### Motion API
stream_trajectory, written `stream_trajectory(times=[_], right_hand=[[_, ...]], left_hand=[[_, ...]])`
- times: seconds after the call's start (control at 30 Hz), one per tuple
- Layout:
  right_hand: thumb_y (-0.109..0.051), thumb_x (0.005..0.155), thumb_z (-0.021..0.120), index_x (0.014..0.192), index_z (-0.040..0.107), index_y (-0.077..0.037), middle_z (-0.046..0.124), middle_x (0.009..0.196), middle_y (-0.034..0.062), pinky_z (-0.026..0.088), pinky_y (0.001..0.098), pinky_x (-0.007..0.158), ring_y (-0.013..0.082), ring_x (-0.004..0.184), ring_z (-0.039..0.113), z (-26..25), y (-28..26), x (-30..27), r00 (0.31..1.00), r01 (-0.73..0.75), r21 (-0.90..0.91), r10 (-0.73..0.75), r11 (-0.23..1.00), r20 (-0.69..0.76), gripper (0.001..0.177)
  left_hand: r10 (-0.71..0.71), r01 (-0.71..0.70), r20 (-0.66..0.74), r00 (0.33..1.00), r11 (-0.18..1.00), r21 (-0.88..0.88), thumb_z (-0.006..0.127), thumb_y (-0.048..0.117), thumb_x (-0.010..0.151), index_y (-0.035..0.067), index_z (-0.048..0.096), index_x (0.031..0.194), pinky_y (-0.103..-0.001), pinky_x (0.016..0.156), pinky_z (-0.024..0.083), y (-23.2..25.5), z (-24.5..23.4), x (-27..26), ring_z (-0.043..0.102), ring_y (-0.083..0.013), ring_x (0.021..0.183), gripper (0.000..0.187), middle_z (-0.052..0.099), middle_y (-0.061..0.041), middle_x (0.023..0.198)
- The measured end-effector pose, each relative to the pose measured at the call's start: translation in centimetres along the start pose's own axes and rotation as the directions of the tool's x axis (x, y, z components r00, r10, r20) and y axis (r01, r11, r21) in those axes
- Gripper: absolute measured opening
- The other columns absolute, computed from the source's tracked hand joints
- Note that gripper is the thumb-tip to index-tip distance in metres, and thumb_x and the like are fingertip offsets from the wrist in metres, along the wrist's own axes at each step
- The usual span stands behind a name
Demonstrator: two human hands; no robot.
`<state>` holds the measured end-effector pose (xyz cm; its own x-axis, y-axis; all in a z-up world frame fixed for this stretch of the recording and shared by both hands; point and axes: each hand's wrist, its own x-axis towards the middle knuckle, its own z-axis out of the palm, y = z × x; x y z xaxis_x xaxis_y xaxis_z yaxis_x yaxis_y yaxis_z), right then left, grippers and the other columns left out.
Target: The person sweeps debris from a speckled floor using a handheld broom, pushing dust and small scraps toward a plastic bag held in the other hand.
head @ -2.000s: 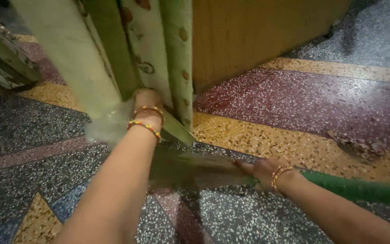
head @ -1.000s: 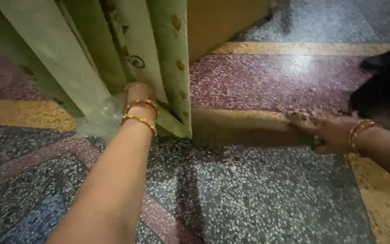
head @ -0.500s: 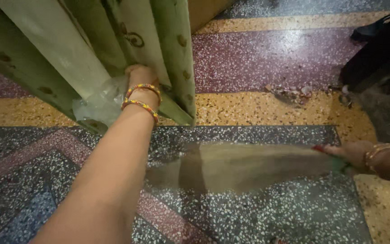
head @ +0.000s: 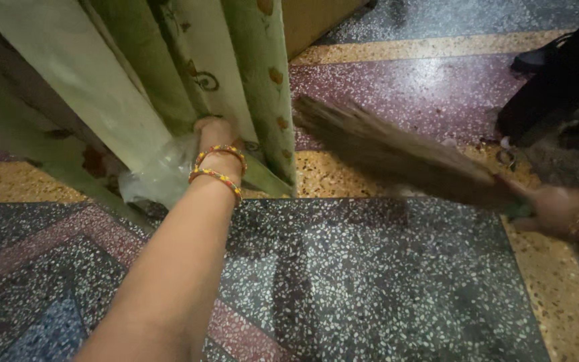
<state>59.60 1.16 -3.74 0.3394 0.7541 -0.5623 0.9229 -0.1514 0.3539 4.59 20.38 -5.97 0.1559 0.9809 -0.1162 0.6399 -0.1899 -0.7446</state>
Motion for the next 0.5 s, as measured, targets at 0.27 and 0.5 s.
stream_trajectory(times=[0.27, 0.5], right_hand=[[-0.037, 0.093, 0.065, 0.163, -0.003, -0.045, 0.062, 0.117, 0.0046, 0.062, 0.0222, 0.079, 0.0132, 0.090, 0.067, -0.7, -11.6, -5.7, 0.830, 0.556, -0.099, -0.548, 0.825, 0.102, 0.098], [-0.039, 0.096, 0.068, 0.163, 0.001, -0.041, 0.062, 0.116, 0.0115, 0.058, 0.0375, 0.089, 0.0252, 0.102, 0.066, -1.7, -18.0, -2.6, 0.770, 0.638, -0.108, -0.637, 0.763, 0.045, 0.094]], left_hand=[[-0.073, 0.072, 0.045, 0.996, 0.997, 0.032, 0.066, 0.031, 0.092, 0.016, 0.082, 0.111, -0.046, 0.067, 0.055, 1.3, 1.4, 0.1, 0.075, -0.0250, 0.091, 0.029, 0.079, -0.001, 0.103], [-0.075, 0.073, 0.087, 0.993, 0.997, 0.018, 0.064, 0.031, 0.094, 0.013, 0.076, 0.120, -0.056, 0.077, 0.054, 1.6, 3.3, 1.8, 0.069, -0.0325, 0.105, 0.034, 0.074, -0.012, 0.117]])
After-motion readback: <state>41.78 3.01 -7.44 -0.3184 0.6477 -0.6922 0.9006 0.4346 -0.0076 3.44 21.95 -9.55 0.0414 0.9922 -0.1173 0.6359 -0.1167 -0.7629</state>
